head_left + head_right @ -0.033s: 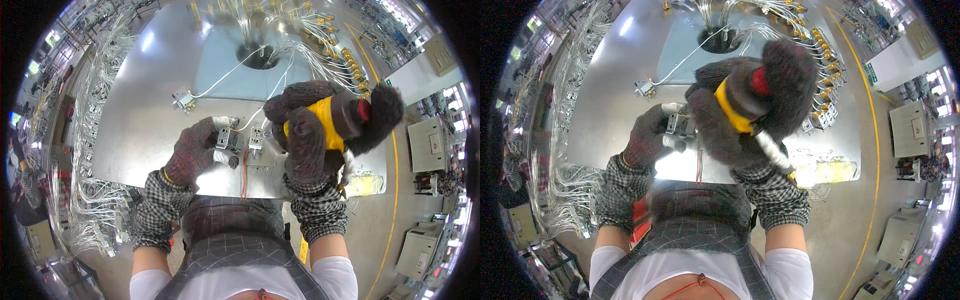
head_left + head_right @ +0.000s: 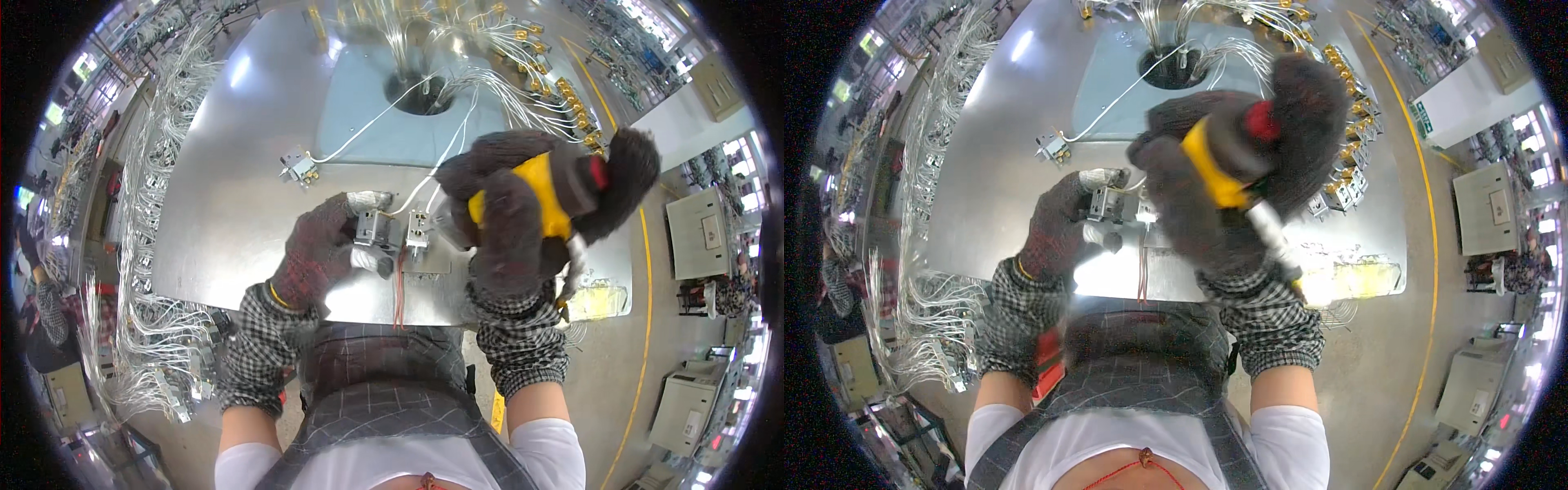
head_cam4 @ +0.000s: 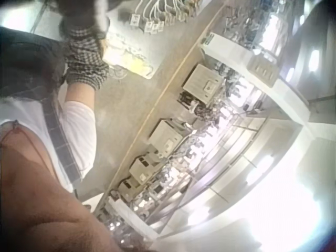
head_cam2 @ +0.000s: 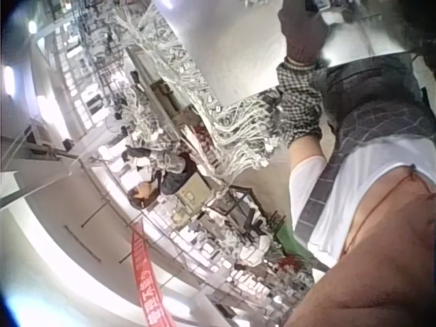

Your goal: Assembling wire harnesses on a manufacturing jig using a powered hand tool.

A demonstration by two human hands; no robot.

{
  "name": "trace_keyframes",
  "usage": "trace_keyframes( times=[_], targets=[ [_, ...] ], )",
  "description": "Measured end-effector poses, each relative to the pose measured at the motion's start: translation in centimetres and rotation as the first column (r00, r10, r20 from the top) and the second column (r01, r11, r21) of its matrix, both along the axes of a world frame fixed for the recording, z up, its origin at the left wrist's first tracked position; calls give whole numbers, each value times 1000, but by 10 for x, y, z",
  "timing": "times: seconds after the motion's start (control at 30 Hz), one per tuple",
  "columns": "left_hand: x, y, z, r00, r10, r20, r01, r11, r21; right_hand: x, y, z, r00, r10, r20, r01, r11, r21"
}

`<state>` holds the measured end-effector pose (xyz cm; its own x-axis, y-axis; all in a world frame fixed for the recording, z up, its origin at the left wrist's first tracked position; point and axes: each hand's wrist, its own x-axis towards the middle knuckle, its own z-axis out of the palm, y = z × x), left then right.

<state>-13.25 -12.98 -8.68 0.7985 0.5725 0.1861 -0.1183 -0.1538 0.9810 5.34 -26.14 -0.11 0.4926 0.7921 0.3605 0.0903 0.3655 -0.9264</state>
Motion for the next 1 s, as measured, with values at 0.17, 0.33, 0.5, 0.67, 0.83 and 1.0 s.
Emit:
trace_keyframes(
  times=[0.17, 0.33, 0.5, 0.67, 0.83, 1.0],
  targets=[
    [35, -16, 28, 999, -1, -41, 18, 912, 410, 51, -15, 19, 957, 256, -139, -252, 967, 45],
    [29, -5, 35, 941, 44, -336, 54, 959, 277, 70, -19, 18, 784, 548, -292, -524, 836, 163],
    [40, -17, 52, 907, 83, -412, 146, 857, 495, 45, 3, -23, 605, 746, -278, -564, 648, 512],
    [35, -12, 45, 908, 90, -409, 130, 868, 480, 2, 4, -11, 921, -168, 350, 75, 961, 266],
    [36, -11, 42, 945, 109, -309, 111, 780, 616, -6, -2, 1, 943, -215, 253, 92, 900, 426],
    [39, -15, 45, 923, 78, -377, 120, 873, 473, 13, 8, -50, 984, 95, 148, -118, 981, 155]
  ],
)
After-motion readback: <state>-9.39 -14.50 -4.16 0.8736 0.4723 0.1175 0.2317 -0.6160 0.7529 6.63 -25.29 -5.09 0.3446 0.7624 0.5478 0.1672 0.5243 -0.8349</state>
